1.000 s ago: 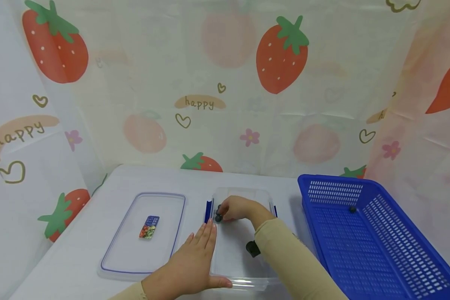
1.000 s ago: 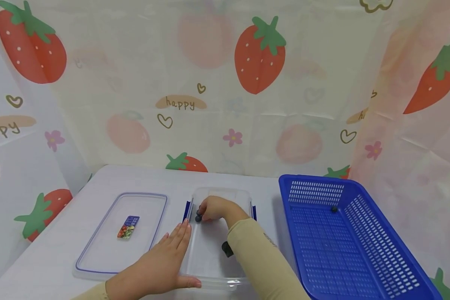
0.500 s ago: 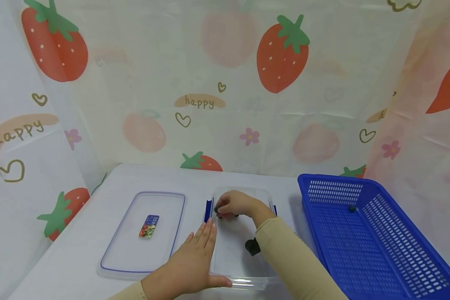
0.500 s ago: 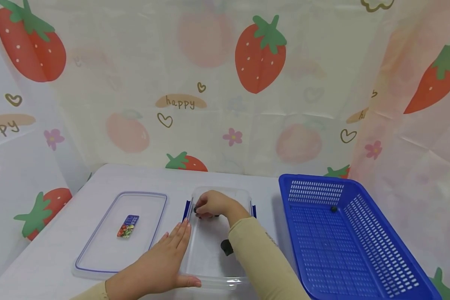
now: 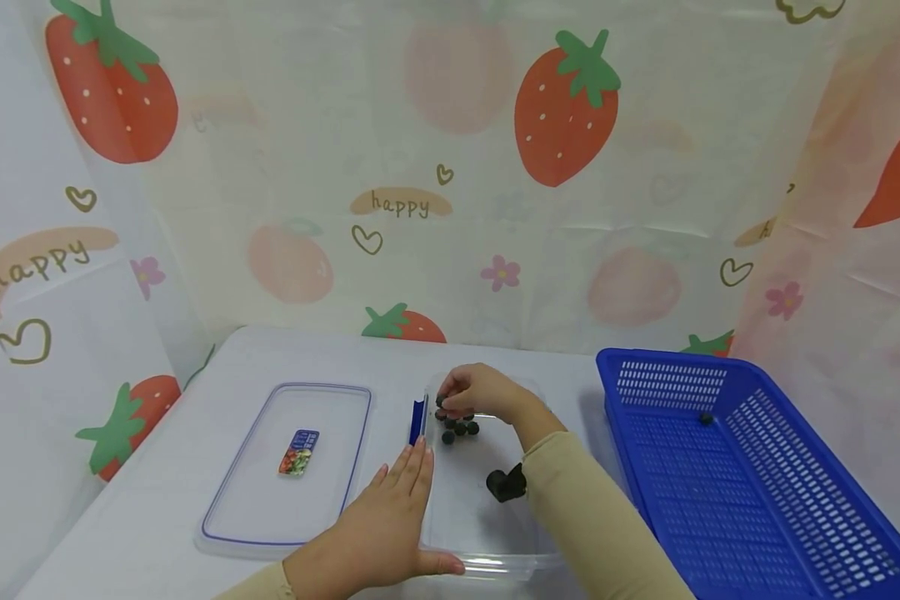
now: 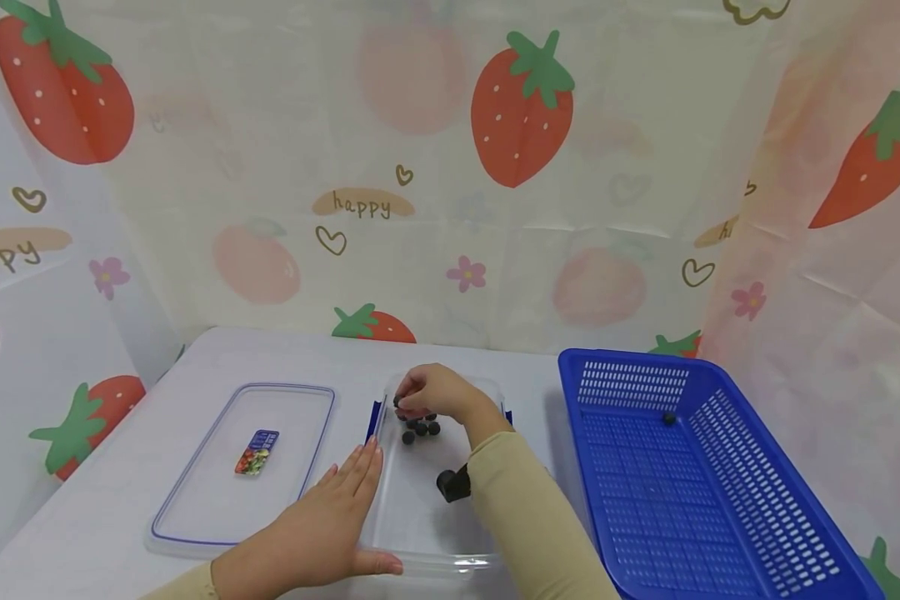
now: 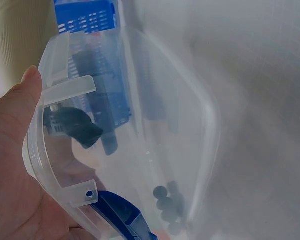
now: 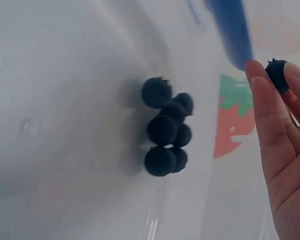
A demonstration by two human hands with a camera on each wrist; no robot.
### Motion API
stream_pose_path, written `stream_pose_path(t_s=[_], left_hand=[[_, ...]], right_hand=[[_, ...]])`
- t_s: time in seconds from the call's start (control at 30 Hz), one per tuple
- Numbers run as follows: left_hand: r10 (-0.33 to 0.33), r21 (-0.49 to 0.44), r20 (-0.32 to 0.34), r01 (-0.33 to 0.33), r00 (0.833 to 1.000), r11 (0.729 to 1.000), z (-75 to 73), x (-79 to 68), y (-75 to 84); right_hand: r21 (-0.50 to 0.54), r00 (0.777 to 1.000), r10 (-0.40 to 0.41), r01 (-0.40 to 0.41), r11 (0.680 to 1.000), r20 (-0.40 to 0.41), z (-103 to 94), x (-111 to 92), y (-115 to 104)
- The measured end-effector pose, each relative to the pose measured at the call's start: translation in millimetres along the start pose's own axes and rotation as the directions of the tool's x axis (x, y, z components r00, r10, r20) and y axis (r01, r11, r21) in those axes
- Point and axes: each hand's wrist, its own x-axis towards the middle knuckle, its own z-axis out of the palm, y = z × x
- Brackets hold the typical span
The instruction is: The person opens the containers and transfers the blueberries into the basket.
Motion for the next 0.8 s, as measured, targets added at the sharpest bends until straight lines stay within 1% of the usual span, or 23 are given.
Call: stream_pose_path(t_s=[0.17, 0.33, 0.5, 0.57, 0.8], left_hand=[[-0.007, 0.005, 0.003, 0.007, 1.0, 1.0, -0.3, 0.2, 0.8], [-0.008, -0.003, 0.009, 0.008, 1.0, 1.0, -0.8, 0.0, 1.0], [-0.01, 0.001, 0.008, 0.01, 1.0, 1.0, 1.3, 0.5, -0.1], [-0.013, 0.003, 0.009, 0.013, 1.0, 1.0, 2.0, 0.7, -0.3], [-0.016, 0.006, 0.014, 0.016, 1.0, 1.0, 1.7, 1.4, 0.8]], right_hand=[[0.079, 1.0, -0.018, 0.02, 0.997, -0.022, -6.8, -6.2, -6.8], [0.136, 0.999, -0.043, 0.047, 0.99, -0.033, -13.5, -10.3, -10.1], [0.15, 0.998, -0.047, 0.053, 0.987, -0.045, -22.7, -16.7, -16.3], [0.152, 0.997, -0.061, 0.068, 0.986, -0.055, -28.3, -20.2, -19.8], [0.139, 0.991, -0.089, 0.103, 0.985, -0.102, -55.7, -33.6, -27.9]])
